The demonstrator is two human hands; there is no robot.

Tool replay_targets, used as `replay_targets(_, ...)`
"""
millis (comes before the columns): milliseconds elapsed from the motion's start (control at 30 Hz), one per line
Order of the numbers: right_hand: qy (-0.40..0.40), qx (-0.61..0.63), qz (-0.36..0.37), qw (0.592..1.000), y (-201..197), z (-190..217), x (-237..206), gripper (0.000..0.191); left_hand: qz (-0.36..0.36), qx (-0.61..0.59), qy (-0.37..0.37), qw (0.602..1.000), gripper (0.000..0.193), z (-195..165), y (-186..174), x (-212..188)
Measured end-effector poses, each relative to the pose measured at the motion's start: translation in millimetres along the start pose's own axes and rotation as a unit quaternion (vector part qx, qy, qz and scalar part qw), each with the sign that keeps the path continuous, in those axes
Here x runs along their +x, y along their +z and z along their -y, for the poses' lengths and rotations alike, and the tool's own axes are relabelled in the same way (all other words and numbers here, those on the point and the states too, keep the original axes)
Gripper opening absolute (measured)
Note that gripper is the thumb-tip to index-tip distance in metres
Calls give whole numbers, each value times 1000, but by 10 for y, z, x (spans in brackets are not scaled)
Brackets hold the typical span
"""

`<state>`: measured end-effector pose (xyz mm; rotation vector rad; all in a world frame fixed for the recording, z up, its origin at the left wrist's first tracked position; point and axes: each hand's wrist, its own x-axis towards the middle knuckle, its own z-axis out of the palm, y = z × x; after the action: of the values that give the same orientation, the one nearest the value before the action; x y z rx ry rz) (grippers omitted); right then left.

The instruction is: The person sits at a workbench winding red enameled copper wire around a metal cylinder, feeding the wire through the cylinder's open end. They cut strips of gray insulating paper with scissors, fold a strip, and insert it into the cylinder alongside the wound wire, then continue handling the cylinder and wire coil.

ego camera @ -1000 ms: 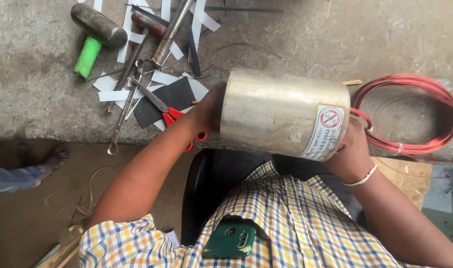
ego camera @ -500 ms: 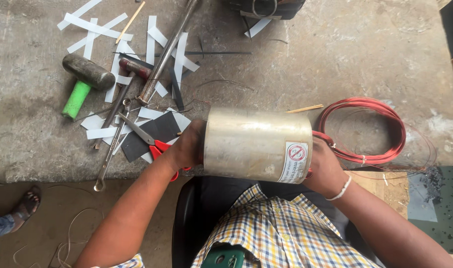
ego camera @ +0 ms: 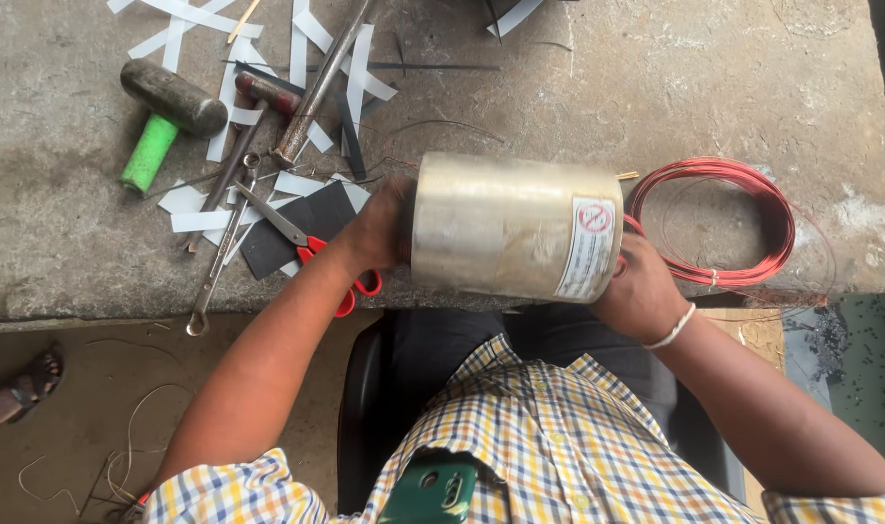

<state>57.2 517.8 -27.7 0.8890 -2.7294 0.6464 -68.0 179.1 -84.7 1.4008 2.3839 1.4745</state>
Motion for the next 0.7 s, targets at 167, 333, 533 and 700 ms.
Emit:
replay_targets(167, -49, 5, -1, 999, -72, -64, 34, 30, 18, -110, -76, 991, 26, -316, -107, 113)
replay_targets(333, 6, 80, 24, 996, -39, -142, -22, 28, 45, -161, -110, 980, 25, -485, -202, 106)
replay_targets(533, 76, 132, 27, 988, 45, -106, -82, 36, 18, -123, -63, 990, 34, -544, -259, 73)
replay_targets(700, 84, 156, 29, 984, 22, -57, -52, 39, 5, -140, -57, 989, 40, -514, -227, 9)
